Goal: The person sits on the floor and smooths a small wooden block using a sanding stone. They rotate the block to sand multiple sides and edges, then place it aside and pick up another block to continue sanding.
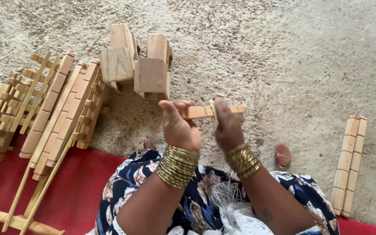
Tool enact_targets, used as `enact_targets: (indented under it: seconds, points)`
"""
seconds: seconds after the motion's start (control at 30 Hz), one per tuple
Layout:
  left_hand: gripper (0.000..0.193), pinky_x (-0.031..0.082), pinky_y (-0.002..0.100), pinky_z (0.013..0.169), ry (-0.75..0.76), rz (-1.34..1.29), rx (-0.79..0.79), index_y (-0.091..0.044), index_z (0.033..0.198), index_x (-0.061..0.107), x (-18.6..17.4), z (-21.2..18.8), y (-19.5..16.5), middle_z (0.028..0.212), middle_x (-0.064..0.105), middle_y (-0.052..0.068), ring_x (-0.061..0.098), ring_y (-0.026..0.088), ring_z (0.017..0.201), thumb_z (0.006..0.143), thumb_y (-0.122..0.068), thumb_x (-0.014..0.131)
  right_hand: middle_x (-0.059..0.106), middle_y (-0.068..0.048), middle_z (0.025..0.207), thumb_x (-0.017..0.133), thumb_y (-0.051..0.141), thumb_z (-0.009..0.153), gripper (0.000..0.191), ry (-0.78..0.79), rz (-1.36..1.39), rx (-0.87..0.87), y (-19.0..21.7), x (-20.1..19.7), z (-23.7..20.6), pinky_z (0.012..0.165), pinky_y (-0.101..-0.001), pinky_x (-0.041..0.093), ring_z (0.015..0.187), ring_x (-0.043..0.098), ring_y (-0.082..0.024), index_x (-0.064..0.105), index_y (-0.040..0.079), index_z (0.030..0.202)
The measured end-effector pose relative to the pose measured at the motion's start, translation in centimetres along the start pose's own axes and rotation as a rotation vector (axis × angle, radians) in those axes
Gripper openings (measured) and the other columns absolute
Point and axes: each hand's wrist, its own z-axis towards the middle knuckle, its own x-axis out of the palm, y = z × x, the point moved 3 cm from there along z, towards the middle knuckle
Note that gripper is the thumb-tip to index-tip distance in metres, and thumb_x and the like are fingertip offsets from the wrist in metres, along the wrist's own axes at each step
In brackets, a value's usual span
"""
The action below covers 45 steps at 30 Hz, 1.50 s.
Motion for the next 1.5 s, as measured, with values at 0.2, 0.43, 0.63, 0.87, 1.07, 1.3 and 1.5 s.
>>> enact_targets:
  seconds: [0.2,0.43,0.63,0.87,1.07,1.3,1.5]
  points:
    - [0.038,0.048,0.048,0.101,0.148,-0.214,0.043,-0.012,0.076,0.055,0.6,0.1,0.2,0.073,0.058,0.003,0.058,0.023,0.081,0.101,-0.037,0.070,0.071,-0.018,0.114,0.049,-0.011,0.088,0.049,0.074,-0.099,0.289,-4.1,0.2,-0.1,0.083,-0.0321,0.059,0.090,0.069,-0.025,0.055,0.000,0.135]
    - [0.018,0.047,0.046,0.100,0.209,-0.104,-0.017,-0.009,0.073,0.058,0.2,-0.8,0.6,0.077,0.064,0.007,0.065,0.026,0.092,0.088,-0.015,0.065,0.067,-0.024,0.120,0.043,-0.008,0.097,0.040,-0.097,-0.004,-0.119,-0.6,0.5,-0.4,0.076,-0.0324,0.065,0.096,0.070,-0.026,0.051,-0.005,0.136]
    - [0.019,0.047,0.047,0.099,0.364,-0.096,-0.035,-0.009,0.071,0.057,0.3,-1.5,1.0,0.080,0.065,0.008,0.063,0.027,0.096,0.088,-0.014,0.065,0.062,-0.019,0.134,0.043,0.000,0.102,0.035,-0.214,-0.040,-0.400,3.2,-0.9,-1.2,0.097,-0.0443,0.061,0.124,0.064,-0.034,0.054,-0.003,0.135]
    - [0.017,0.048,0.047,0.101,0.199,-0.140,0.080,-0.013,0.065,0.054,0.1,0.1,0.1,0.076,0.059,0.007,0.058,0.023,0.086,0.079,-0.015,0.063,0.068,-0.017,0.130,0.046,-0.003,0.101,0.033,0.058,-0.177,0.076,-3.1,-0.2,-0.3,0.095,-0.0367,0.059,0.119,0.067,-0.028,0.065,0.004,0.127]
    - [0.020,0.048,0.046,0.102,0.384,-0.073,0.136,-0.014,0.065,0.054,0.5,-0.5,0.3,0.070,0.053,0.003,0.056,0.019,0.080,0.085,-0.017,0.058,0.067,-0.019,0.127,0.050,0.000,0.095,0.036,0.139,-0.269,0.302,-5.1,-0.2,-0.4,0.082,-0.0367,0.062,0.100,0.072,-0.027,0.061,-0.001,0.130]
    - [0.015,0.040,0.026,0.054,0.455,0.188,-0.101,-0.004,0.086,0.070,0.1,-1.8,1.5,0.070,0.058,0.002,0.048,0.009,0.059,0.095,-0.010,0.059,0.068,-0.020,0.125,0.047,0.004,0.104,0.032,-0.197,0.109,-0.377,4.4,-2.6,-0.8,0.090,-0.0423,0.062,0.110,0.071,-0.032,0.053,-0.003,0.134]
    - [0.021,0.055,0.023,0.066,0.405,0.062,-0.101,-0.006,0.090,0.069,1.1,-2.1,1.3,0.077,0.064,-0.002,0.060,0.007,0.071,0.094,-0.026,0.066,0.067,-0.018,0.127,0.044,-0.002,0.105,0.028,-0.098,-0.021,-0.278,2.2,-2.2,-0.4,0.100,-0.0428,0.062,0.117,0.069,-0.031,0.056,-0.003,0.130]
